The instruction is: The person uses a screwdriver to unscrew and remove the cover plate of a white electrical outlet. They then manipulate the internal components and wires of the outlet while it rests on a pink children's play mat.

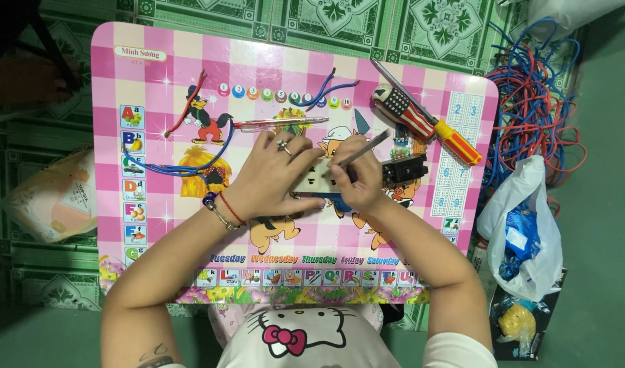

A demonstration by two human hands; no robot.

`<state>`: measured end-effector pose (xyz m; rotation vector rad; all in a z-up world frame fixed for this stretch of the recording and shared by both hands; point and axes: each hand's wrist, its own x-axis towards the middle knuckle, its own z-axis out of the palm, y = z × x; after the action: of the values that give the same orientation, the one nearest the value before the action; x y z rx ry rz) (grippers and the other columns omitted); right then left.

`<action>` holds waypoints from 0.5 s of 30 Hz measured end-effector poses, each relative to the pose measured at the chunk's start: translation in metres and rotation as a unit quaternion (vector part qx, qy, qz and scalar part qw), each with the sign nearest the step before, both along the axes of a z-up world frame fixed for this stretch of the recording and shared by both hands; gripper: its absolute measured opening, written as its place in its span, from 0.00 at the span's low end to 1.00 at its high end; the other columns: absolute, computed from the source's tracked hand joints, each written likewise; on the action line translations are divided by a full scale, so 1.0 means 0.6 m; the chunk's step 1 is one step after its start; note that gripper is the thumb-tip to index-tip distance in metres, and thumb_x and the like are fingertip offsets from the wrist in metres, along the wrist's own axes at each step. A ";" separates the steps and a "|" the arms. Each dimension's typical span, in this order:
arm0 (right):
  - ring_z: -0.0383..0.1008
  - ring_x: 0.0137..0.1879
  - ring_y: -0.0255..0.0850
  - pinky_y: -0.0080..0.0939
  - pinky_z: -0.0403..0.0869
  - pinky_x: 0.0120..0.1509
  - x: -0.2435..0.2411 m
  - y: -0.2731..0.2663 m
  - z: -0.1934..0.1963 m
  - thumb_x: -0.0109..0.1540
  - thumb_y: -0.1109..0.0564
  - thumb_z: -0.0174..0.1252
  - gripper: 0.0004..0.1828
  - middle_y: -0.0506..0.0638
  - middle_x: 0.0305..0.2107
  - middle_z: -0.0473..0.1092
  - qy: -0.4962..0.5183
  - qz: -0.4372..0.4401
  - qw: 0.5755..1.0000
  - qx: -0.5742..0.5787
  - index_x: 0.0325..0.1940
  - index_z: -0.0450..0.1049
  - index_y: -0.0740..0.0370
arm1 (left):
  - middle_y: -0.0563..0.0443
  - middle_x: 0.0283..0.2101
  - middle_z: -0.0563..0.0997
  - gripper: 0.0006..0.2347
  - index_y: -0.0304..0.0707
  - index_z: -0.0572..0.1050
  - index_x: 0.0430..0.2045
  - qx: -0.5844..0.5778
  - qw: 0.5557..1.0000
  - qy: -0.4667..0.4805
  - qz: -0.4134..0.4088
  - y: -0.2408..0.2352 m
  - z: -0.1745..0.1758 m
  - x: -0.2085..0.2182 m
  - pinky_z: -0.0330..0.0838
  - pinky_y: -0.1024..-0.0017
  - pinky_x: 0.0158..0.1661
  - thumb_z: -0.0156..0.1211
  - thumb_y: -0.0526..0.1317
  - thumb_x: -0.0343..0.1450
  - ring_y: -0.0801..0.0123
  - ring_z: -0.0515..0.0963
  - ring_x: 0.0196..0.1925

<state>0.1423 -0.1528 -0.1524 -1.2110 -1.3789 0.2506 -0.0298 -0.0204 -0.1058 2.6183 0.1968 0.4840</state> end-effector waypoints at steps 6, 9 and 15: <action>0.73 0.36 0.44 0.47 0.64 0.53 -0.009 -0.006 -0.007 0.67 0.57 0.61 0.07 0.48 0.30 0.74 -0.040 -0.012 0.999 0.012 0.35 0.78 0.58 | 0.39 0.57 0.73 0.28 0.34 0.67 0.60 -0.183 0.977 -0.105 -0.007 -0.002 0.061 0.013 0.62 0.56 0.56 0.49 0.59 0.74 0.48 0.72 0.61; 0.76 0.38 0.47 0.47 0.66 0.54 -0.015 -0.009 -0.009 0.68 0.52 0.61 0.10 0.49 0.34 0.77 -0.038 -0.009 0.999 0.011 0.37 0.80 0.59 | 0.41 0.57 0.76 0.20 0.36 0.67 0.62 -0.224 0.969 -0.085 -0.064 -0.007 0.129 0.018 0.62 0.54 0.58 0.49 0.47 0.78 0.49 0.74 0.61; 0.67 0.41 0.56 0.53 0.64 0.51 -0.022 -0.022 -0.003 0.73 0.52 0.45 0.19 0.63 0.38 0.73 -0.079 -0.031 0.996 -0.017 0.40 0.73 0.69 | 0.54 0.31 0.83 0.14 0.43 0.68 0.58 -0.134 0.990 0.038 -0.038 -0.008 0.204 0.032 0.60 0.57 0.48 0.52 0.40 0.76 0.52 0.79 0.31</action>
<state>0.1294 -0.1662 -0.1543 -1.3229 -1.4763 0.1374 -0.0103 -0.0255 0.0168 2.3725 0.1731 0.3083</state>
